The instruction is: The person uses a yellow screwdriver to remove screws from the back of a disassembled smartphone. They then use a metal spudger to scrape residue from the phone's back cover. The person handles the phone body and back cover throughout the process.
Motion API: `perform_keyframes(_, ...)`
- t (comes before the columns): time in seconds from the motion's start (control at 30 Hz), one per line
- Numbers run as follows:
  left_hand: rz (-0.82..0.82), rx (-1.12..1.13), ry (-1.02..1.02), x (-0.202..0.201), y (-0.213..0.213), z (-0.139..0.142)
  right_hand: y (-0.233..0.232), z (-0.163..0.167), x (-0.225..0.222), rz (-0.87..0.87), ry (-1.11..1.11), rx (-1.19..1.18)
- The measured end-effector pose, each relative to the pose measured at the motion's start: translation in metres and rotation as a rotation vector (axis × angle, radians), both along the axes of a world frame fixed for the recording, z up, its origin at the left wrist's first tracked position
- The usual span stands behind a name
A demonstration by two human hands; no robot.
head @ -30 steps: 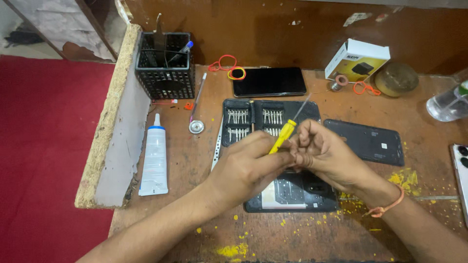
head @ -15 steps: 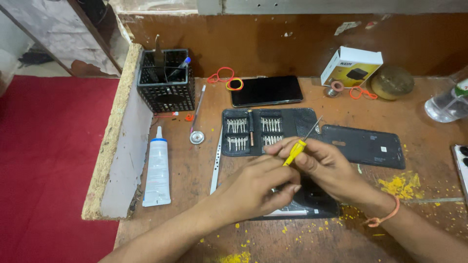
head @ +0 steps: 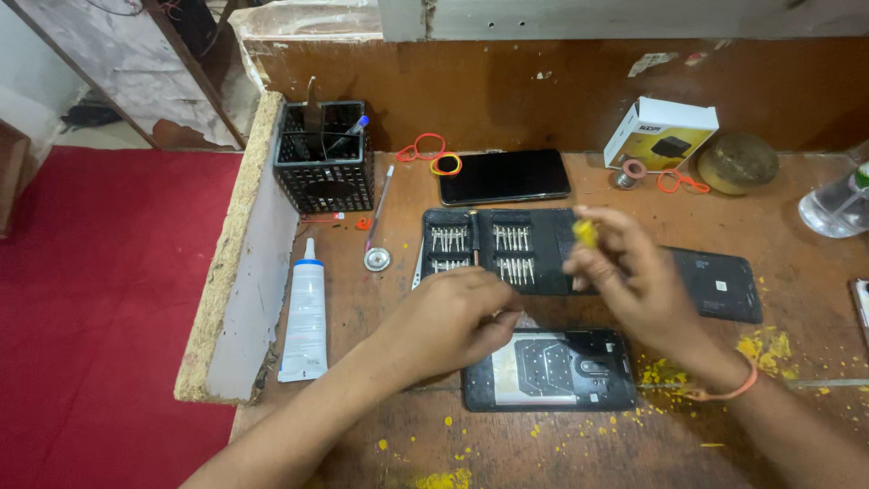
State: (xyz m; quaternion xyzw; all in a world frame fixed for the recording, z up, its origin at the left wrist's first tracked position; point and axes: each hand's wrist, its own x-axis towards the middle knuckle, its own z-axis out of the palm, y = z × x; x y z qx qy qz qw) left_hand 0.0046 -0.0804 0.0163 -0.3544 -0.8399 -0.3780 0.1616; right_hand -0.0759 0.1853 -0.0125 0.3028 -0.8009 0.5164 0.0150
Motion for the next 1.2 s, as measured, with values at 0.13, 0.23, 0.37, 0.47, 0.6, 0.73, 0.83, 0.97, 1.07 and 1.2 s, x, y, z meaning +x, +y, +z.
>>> perform_keyframes(0.13,-0.004,-0.075,-0.089,0.002,-0.002,0.005,-0.011,0.012,0.008,0.084,0.398,0.184)
perform_keyframes(0.23,-0.035,-0.109,-0.119,0.007,-0.003,0.011,-0.016,0.023,0.009,0.09,0.578,0.316)
perform_keyframes(0.37,-0.045,-0.271,-0.095,0.014,-0.009,0.021,-0.022,0.034,0.012,0.109,0.524,0.287)
perform_keyframes(0.47,-0.058,-0.293,-0.141,0.017,-0.013,0.027,-0.022,0.04,0.012,0.207,0.552,0.289)
perform_keyframes(0.6,-0.04,-0.332,-0.187,0.022,-0.015,0.031,-0.017,0.043,0.009,0.287,0.57,0.442)
perform_keyframes(0.73,0.018,-0.504,-0.281,0.022,-0.019,0.034,-0.015,0.042,0.002,0.291,0.729,0.443)
perform_keyframes(0.83,0.032,-0.481,-0.228,0.021,-0.019,0.034,-0.016,0.045,0.001,0.323,0.791,0.445)
perform_keyframes(0.97,0.085,-0.537,-0.263,0.02,-0.021,0.031,-0.013,0.049,0.008,0.251,0.864,0.373)
perform_keyframes(1.07,0.073,-0.463,-0.354,0.017,-0.022,0.029,-0.009,0.048,0.016,0.193,0.858,0.376)
perform_keyframes(1.2,0.0,-0.415,-0.397,0.012,-0.023,0.03,-0.009,0.047,0.02,0.239,0.968,0.344)
